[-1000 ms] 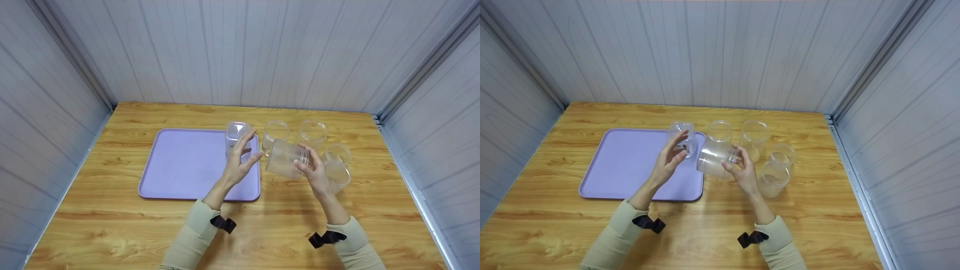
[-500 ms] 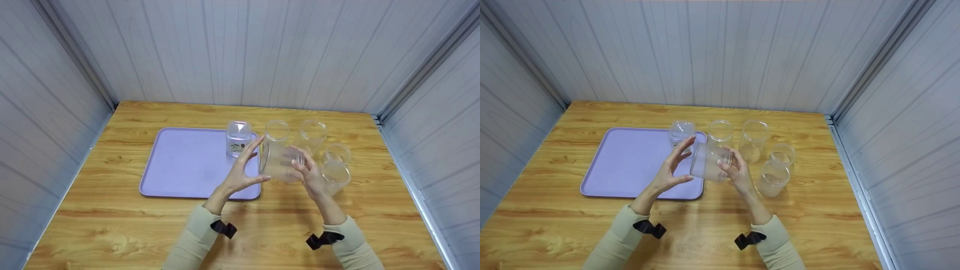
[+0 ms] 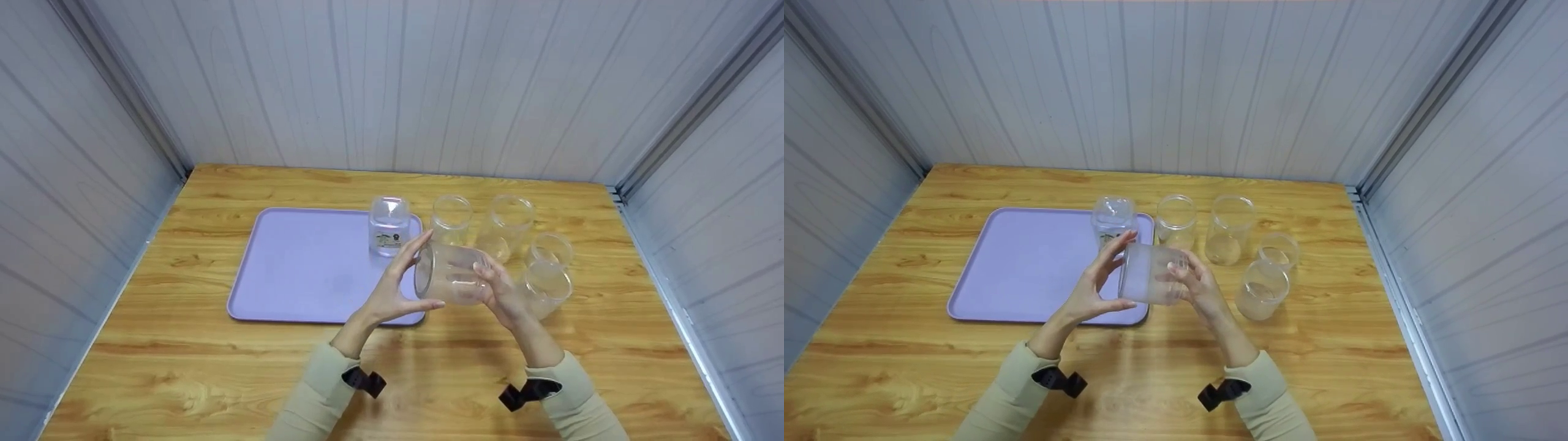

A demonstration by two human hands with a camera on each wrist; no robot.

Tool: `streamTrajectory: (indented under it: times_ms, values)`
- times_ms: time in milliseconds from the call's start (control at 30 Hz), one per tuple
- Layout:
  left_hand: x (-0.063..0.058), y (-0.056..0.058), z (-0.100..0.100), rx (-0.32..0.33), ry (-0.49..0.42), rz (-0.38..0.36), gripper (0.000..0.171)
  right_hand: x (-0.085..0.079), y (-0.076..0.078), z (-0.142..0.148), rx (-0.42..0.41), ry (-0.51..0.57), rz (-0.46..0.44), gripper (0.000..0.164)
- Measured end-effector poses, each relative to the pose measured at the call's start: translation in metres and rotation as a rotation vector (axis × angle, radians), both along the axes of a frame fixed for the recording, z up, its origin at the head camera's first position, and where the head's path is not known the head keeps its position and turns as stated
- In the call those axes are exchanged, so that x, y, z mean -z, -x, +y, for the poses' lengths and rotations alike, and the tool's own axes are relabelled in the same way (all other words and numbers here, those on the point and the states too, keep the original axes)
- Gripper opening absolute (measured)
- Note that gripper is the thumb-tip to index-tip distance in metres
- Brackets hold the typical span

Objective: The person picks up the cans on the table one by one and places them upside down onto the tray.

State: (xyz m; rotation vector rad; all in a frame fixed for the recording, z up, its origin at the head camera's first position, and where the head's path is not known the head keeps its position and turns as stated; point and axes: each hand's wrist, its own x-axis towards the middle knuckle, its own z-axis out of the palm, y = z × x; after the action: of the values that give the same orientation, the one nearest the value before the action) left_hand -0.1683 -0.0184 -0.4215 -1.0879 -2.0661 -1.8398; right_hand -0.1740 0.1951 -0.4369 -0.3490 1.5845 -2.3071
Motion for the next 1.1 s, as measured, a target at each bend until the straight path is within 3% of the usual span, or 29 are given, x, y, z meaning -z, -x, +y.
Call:
streamTrajectory:
  times_ms: [267, 533, 700, 800, 1100]
  values:
    - [0.002, -0.006, 0.000, -0.005, -0.050, 0.000, 0.084, 0.000, 0.001, -0.003, -0.006, 0.009, -0.038, 0.065]
    - [0.003, -0.009, 0.000, -0.075, -0.079, 0.021, 0.076, 0.002, 0.000, -0.004, -0.002, -0.032, -0.071, 0.082]
    - [0.002, -0.010, -0.002, -0.123, -0.063, 0.038, 0.075, 0.001, 0.001, -0.006, -0.005, -0.017, -0.026, 0.064]
    - [0.002, -0.011, -0.003, -0.149, -0.049, 0.028, 0.074, 0.001, 0.000, -0.006, 0.034, -0.031, 0.006, 0.054]
    - [0.003, -0.016, -0.011, -0.251, -0.033, 0.005, 0.071, 0.004, -0.003, -0.001, 0.187, -0.219, 0.128, 0.043]
